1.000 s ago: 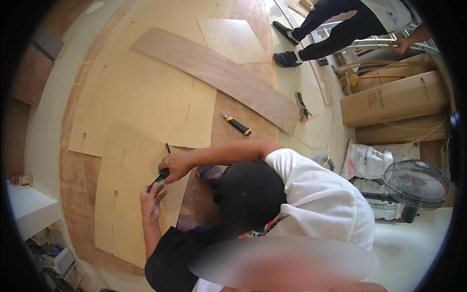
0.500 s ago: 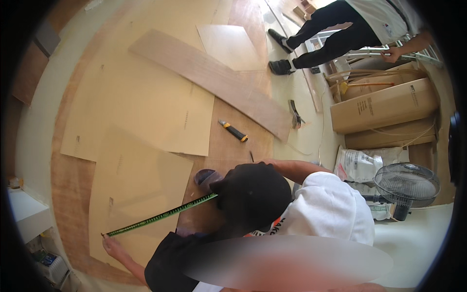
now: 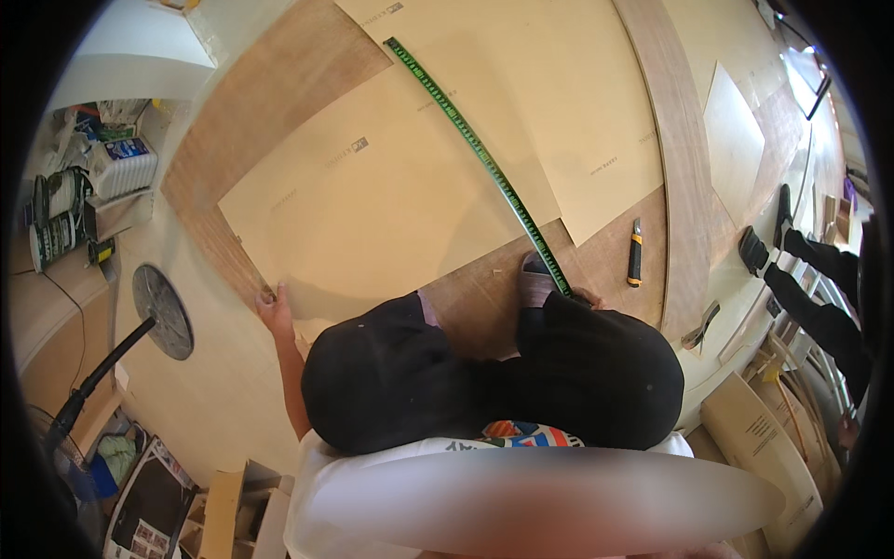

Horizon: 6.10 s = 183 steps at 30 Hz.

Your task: The person measures and marks a laminate flooring plank using a tape measure and pencil, then cuts it with a utility knife. The person repeats this process for another plank, measuring, marking, and cutting to size.

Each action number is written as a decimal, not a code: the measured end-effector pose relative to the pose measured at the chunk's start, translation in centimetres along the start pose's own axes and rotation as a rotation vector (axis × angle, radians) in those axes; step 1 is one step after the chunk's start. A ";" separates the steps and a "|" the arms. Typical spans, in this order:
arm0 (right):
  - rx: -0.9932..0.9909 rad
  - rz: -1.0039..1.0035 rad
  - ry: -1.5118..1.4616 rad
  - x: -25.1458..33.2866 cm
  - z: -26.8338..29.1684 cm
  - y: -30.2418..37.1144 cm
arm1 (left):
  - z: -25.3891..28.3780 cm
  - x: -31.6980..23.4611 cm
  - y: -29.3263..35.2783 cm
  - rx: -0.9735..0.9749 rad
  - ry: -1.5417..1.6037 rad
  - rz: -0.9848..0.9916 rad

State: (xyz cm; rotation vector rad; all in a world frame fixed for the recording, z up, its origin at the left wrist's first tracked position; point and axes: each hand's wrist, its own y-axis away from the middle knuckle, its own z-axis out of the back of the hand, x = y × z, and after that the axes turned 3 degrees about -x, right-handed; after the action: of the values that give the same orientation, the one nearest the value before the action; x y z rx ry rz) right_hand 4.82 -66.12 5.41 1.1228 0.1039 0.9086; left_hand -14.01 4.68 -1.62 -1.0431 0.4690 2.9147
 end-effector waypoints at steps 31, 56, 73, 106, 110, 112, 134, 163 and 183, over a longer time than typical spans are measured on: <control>-0.353 0.407 0.398 10.3 2.5 -3.3 | -1.8 6.7 7.1 0.228 0.318 0.158; -0.403 0.284 0.342 8.9 3.5 -3.4 | -1.7 5.3 6.9 0.274 0.293 0.183; -0.396 0.277 0.342 8.9 3.5 -3.3 | -1.5 5.2 6.9 0.267 0.286 0.184; -0.405 0.281 0.358 8.4 3.5 -3.8 | -1.4 4.7 6.8 0.282 0.258 0.190; -0.409 0.273 0.362 8.5 3.5 -3.7 | -1.4 4.7 6.9 0.281 0.264 0.187; -0.409 0.276 0.349 8.7 3.5 -3.7 | -1.4 4.8 6.9 0.279 0.267 0.188; -0.403 0.287 0.372 8.1 3.6 -4.1 | -1.3 4.7 7.0 0.283 0.269 0.194; -0.387 0.276 0.370 8.9 3.7 -3.7 | -1.2 4.4 7.3 0.276 0.251 0.202; -0.383 0.268 0.371 9.2 3.8 -3.3 | -1.0 4.3 7.5 0.266 0.232 0.205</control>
State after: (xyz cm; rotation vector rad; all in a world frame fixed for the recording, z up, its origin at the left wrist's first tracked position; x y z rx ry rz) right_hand 14.60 -63.20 7.75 0.6118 0.0792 1.3100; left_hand -17.57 -3.20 -2.98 -1.3672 0.9954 2.7955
